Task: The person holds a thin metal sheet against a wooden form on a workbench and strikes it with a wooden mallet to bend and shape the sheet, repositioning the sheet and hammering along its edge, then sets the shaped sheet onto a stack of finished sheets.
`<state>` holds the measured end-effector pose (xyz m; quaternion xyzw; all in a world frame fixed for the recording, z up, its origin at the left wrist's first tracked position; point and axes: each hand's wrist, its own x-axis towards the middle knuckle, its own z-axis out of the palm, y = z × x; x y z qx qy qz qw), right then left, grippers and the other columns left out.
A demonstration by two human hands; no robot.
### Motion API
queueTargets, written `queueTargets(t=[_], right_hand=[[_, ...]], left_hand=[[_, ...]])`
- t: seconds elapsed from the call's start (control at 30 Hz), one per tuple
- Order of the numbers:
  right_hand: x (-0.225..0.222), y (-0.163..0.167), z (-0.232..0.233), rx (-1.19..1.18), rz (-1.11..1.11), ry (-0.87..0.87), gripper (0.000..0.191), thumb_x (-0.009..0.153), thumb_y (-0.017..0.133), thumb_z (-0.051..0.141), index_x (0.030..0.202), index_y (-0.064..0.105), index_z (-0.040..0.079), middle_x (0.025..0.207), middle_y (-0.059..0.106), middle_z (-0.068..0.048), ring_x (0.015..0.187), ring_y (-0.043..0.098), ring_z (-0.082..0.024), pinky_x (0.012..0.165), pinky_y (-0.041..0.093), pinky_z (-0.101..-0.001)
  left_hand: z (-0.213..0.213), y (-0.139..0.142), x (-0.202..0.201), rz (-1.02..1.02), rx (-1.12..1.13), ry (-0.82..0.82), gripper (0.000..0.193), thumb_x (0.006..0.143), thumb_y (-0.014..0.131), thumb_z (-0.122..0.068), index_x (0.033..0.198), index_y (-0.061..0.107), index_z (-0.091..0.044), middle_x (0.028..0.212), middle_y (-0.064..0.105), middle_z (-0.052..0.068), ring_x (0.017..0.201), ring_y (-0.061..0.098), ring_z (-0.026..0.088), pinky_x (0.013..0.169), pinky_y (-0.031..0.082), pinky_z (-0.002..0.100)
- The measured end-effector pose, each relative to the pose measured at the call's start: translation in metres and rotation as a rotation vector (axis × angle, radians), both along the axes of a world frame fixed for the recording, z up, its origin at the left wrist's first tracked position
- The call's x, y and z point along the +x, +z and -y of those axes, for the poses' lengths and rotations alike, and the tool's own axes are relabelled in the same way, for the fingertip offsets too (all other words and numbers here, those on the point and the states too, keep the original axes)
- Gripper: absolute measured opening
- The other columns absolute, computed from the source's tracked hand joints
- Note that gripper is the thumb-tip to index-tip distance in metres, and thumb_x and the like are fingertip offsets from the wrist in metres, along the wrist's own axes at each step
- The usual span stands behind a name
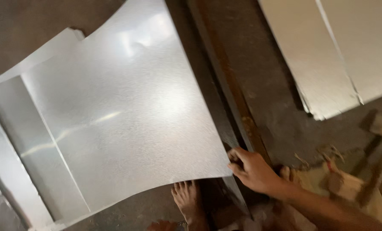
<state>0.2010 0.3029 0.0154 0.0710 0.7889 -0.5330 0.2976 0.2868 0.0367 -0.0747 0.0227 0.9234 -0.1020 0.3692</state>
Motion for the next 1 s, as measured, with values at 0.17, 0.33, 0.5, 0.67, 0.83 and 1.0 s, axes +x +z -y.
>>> queueTargets(t=[0.17,0.33,0.5,0.67,0.83,1.0], right_hand=[[0.052,0.004,-0.056,0.292,-0.351,-0.332,0.036,0.098,0.068,0.037,0.114,0.063,0.004,0.1,0.072,-0.019,0.085,0.072,-0.035,0.073,0.056,-0.0453],[0.174,0.024,-0.166,1.058,-0.417,-0.927,0.033,0.093,0.07,0.018,0.122,0.06,0.005,0.118,0.061,-0.021,0.114,0.055,-0.045,0.096,0.047,-0.0528],[0.26,0.038,-0.213,1.048,0.025,-1.072,0.05,0.085,0.072,0.016,0.13,0.053,0.003,0.126,0.056,-0.025,0.123,0.045,-0.051,0.094,0.037,-0.0641],[0.244,0.063,-0.216,0.836,0.167,-1.072,0.047,0.095,0.069,0.028,0.127,0.054,-0.003,0.12,0.065,-0.031,0.113,0.06,-0.05,0.097,0.048,-0.0568],[0.229,0.073,-0.157,0.863,-0.4,-1.021,0.036,0.092,0.071,0.013,0.122,0.061,-0.004,0.108,0.072,-0.023,0.099,0.07,-0.042,0.086,0.055,-0.0484],[0.233,0.072,-0.081,0.048,0.025,-1.233,0.021,0.094,0.068,0.011,0.114,0.062,0.004,0.077,0.057,-0.001,0.062,0.053,-0.016,0.05,0.042,-0.0306]], left_hand=[[0.123,0.103,-0.061,-0.173,0.257,-0.321,0.026,0.093,0.067,-0.02,0.117,0.068,-0.01,0.109,0.068,0.016,0.102,0.068,0.031,0.096,0.057,0.05],[0.186,0.165,-0.103,-0.336,0.454,-0.597,0.019,0.087,0.078,-0.017,0.1,0.076,-0.003,0.086,0.078,0.017,0.083,0.079,0.028,0.087,0.064,0.046],[0.111,0.276,-0.145,-0.368,0.219,-1.174,0.019,0.089,0.074,-0.028,0.103,0.079,-0.016,0.085,0.077,0.005,0.08,0.076,0.021,0.076,0.064,0.04],[-0.001,0.302,-0.186,-0.444,0.414,-1.188,0.022,0.089,0.077,-0.03,0.106,0.078,-0.018,0.091,0.076,0.004,0.078,0.07,0.022,0.075,0.06,0.039],[-0.095,0.208,-0.218,-0.304,0.619,-1.141,0.055,0.075,0.085,-0.039,0.126,0.069,-0.026,0.141,0.061,0.004,0.137,0.049,0.032,0.11,0.042,0.054],[-0.118,0.154,-0.23,0.015,0.353,-1.114,0.037,0.082,0.083,-0.045,0.115,0.078,-0.029,0.119,0.072,0.002,0.122,0.062,0.031,0.109,0.039,0.07]])
